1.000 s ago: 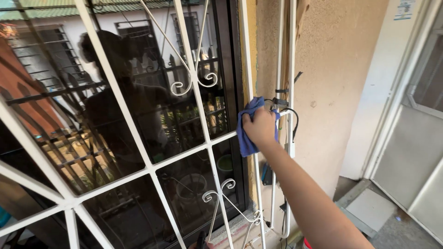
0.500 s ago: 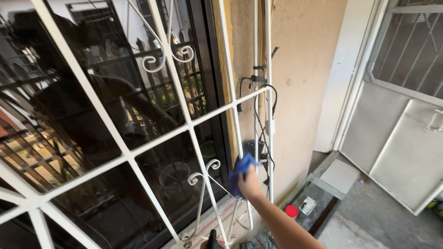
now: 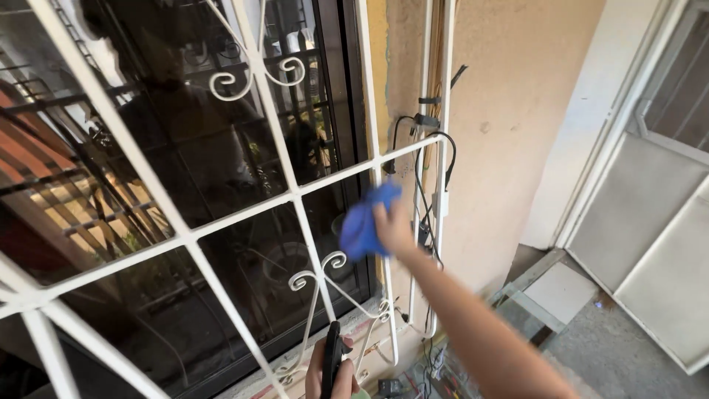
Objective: The person is seen cleaning the window using a spray and cloth.
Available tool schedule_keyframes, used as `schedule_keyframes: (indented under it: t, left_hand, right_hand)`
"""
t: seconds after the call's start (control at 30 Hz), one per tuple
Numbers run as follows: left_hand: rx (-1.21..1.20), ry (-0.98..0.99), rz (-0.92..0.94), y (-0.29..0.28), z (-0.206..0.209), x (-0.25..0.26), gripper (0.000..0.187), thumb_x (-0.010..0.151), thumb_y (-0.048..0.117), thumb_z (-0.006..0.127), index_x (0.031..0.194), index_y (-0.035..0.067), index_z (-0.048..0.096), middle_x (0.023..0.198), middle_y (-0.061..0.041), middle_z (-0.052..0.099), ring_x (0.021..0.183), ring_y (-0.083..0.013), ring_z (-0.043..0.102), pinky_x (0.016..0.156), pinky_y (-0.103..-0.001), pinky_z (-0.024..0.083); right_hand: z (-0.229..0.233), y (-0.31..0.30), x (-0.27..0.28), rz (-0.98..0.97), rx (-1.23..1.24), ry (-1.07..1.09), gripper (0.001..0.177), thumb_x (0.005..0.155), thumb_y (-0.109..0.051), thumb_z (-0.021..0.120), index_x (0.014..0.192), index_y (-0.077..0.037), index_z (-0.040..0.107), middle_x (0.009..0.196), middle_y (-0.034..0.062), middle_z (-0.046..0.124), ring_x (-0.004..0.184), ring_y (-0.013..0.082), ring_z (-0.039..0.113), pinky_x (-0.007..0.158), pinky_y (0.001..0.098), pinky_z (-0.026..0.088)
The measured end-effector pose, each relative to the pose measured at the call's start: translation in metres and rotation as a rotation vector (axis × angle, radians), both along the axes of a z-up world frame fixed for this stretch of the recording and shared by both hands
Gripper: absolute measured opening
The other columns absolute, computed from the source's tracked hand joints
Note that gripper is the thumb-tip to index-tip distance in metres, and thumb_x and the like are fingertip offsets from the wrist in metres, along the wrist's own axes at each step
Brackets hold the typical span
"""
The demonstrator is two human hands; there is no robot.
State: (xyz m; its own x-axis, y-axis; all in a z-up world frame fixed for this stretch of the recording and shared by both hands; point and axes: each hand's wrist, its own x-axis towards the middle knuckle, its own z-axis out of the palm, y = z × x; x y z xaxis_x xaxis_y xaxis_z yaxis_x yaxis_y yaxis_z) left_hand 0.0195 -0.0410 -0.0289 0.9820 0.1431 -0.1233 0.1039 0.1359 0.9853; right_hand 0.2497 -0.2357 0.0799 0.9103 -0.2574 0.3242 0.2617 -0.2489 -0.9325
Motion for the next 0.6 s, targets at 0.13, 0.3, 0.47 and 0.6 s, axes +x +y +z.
schedule_keyframes:
  t: [0.13, 0.3, 0.47, 0.6]
  left_hand:
    - [0.04, -0.099, 0.021, -0.027, -0.042, 0.029, 0.029, 0.078, -0.003, 0.056, 0.105, 0.004, 0.066, 0.071, -0.009, 0.067, 0.036, -0.0149, 0.051, 0.038, -0.032, 0.041]
    - [0.004, 0.038, 0.043, -0.054, -0.086, 0.042, 0.031, 0.08, 0.0, 0.058, 0.11, 0.006, 0.066, 0.061, -0.013, 0.061, 0.035, -0.0169, 0.051, 0.037, -0.033, 0.039]
    - [0.036, -0.108, 0.145, -0.052, -0.172, 0.057, 0.031, 0.077, 0.0, 0.063, 0.107, 0.006, 0.068, 0.074, -0.007, 0.07, 0.041, -0.013, 0.057, 0.041, -0.031, 0.044]
    - [-0.048, -0.08, 0.154, -0.06, -0.169, 0.053, 0.034, 0.077, 0.001, 0.064, 0.11, 0.008, 0.066, 0.076, -0.006, 0.072, 0.042, -0.0122, 0.056, 0.042, -0.031, 0.043]
  right_hand:
    - [-0.195, -0.012, 0.019, -0.115, -0.207, -0.211, 0.033, 0.095, -0.022, 0.059, 0.108, 0.008, 0.061, 0.102, 0.0295, 0.064, 0.093, 0.0424, 0.066, 0.084, 0.0509, 0.052]
    - [-0.346, -0.036, -0.043, 0.236, -0.034, 0.046, 0.026, 0.092, -0.014, 0.051, 0.111, -0.002, 0.064, 0.097, 0.0186, 0.071, 0.094, 0.0346, 0.069, 0.085, 0.0428, 0.053]
    - [-0.377, -0.049, -0.035, 0.359, -0.15, 0.114, 0.019, 0.089, -0.008, 0.055, 0.101, -0.002, 0.069, 0.089, 0.0145, 0.072, 0.085, 0.0291, 0.067, 0.081, 0.0399, 0.056]
    - [-0.314, -0.035, -0.011, 0.339, 0.052, 0.027, 0.013, 0.089, -0.007, 0.057, 0.092, -0.001, 0.068, 0.082, 0.0083, 0.071, 0.078, 0.0187, 0.068, 0.073, 0.0355, 0.056]
